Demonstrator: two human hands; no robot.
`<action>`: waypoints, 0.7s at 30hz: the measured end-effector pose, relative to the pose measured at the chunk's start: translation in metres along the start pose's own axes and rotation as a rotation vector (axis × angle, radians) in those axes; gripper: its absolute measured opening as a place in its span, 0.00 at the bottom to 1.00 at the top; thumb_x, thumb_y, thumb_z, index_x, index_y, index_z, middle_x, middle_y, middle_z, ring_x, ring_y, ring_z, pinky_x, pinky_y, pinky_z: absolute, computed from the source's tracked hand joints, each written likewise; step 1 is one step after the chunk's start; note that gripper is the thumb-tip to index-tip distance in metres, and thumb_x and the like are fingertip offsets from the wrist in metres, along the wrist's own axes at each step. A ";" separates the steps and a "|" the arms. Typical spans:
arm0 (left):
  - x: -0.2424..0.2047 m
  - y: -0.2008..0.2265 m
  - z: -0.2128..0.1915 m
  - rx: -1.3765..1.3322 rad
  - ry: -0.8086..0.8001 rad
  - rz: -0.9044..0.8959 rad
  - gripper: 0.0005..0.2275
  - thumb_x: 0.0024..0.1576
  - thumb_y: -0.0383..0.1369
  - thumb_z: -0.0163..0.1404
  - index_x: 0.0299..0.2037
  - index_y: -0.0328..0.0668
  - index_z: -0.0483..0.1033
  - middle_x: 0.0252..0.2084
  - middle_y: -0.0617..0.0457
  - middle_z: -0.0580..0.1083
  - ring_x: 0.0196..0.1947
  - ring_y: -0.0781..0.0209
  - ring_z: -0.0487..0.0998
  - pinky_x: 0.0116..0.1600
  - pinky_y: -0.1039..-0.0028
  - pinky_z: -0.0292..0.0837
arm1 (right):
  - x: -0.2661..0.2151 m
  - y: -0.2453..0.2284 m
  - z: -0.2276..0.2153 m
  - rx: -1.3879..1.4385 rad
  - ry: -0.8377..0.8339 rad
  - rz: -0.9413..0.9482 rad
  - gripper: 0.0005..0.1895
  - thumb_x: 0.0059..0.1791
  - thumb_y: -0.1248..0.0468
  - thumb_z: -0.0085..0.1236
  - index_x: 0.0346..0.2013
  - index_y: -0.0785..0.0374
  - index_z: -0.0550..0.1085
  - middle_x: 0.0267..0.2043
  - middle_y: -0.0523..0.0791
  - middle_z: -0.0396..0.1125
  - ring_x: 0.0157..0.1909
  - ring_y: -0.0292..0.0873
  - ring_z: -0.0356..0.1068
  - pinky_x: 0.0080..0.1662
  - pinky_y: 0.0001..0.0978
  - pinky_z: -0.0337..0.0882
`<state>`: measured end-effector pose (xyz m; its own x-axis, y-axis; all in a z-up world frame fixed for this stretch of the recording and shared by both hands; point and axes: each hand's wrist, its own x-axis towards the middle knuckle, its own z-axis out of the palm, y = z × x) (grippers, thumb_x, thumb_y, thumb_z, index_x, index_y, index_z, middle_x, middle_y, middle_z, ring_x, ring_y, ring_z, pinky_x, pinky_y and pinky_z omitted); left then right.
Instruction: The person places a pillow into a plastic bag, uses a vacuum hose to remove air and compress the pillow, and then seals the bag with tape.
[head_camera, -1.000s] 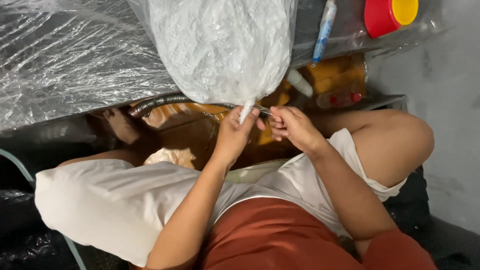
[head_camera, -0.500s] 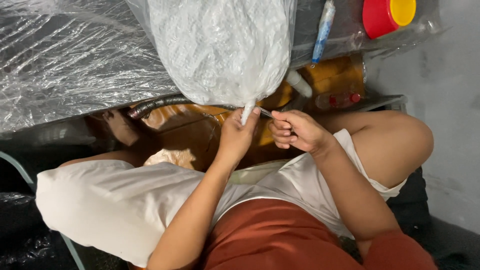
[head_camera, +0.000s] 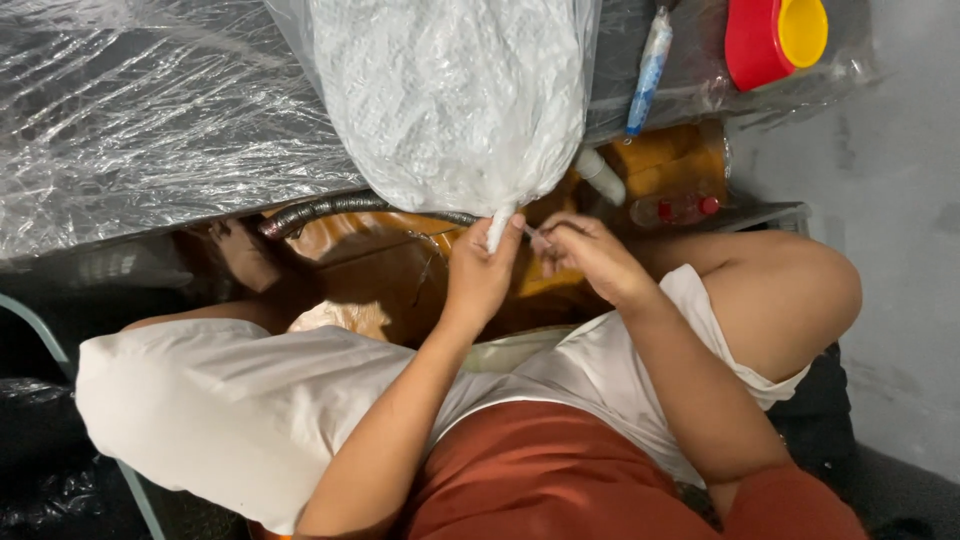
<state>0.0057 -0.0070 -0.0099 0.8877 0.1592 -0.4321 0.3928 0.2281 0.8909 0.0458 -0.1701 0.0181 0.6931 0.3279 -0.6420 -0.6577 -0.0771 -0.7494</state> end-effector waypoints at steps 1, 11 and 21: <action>0.000 -0.003 0.000 0.042 0.021 0.051 0.12 0.62 0.37 0.56 0.30 0.37 0.77 0.15 0.59 0.66 0.15 0.74 0.61 0.21 0.85 0.50 | 0.003 0.004 -0.003 -0.136 0.147 -0.095 0.08 0.51 0.61 0.53 0.30 0.59 0.71 0.31 0.46 0.65 0.31 0.40 0.69 0.40 0.38 0.73; -0.019 0.032 0.007 0.208 0.043 0.144 0.16 0.65 0.40 0.49 0.31 0.35 0.77 0.18 0.51 0.69 0.21 0.64 0.65 0.27 0.73 0.62 | 0.006 0.022 0.002 -0.413 0.115 -0.525 0.09 0.56 0.62 0.54 0.49 0.61 0.77 0.36 0.44 0.75 0.40 0.37 0.76 0.51 0.35 0.74; -0.016 0.024 0.011 0.059 0.002 0.010 0.18 0.65 0.45 0.48 0.26 0.44 0.79 0.15 0.58 0.67 0.19 0.66 0.67 0.28 0.78 0.61 | 0.048 0.048 0.010 -0.070 0.171 -0.240 0.05 0.54 0.64 0.55 0.38 0.59 0.79 0.28 0.37 0.67 0.31 0.28 0.66 0.33 0.14 0.64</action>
<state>0.0031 -0.0144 0.0201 0.8913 0.1629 -0.4231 0.3973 0.1692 0.9020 0.0444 -0.1483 -0.0474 0.8698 0.1816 -0.4587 -0.4511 -0.0835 -0.8886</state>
